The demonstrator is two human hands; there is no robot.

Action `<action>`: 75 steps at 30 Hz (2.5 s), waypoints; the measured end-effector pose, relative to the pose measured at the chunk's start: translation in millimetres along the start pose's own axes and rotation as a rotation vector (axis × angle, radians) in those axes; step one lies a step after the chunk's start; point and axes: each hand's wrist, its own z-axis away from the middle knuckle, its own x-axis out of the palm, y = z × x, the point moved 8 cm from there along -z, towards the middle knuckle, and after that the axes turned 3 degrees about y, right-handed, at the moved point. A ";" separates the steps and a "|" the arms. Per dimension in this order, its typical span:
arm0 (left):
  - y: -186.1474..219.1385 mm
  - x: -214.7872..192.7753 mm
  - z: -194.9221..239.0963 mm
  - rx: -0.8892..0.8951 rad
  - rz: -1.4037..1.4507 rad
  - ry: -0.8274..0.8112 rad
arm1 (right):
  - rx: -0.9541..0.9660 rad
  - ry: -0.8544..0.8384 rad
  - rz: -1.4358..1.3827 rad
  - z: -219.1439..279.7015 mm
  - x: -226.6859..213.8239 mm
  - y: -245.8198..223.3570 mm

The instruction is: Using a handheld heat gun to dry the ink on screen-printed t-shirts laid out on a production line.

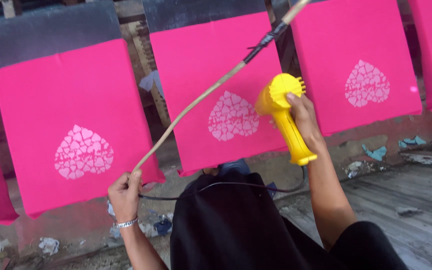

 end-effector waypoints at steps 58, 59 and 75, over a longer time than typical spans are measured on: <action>-18.3 1.1 15.3 0.085 0.083 0.255 | -0.114 -0.016 -0.516 -41.4 26.0 28.6; -20.5 0.5 16.3 0.111 0.035 0.245 | -0.101 -0.016 -0.538 -45.6 24.1 38.3; -14.5 -135.9 -16.3 0.227 0.096 0.089 | 0.381 -0.152 -0.408 43.9 262.6 91.0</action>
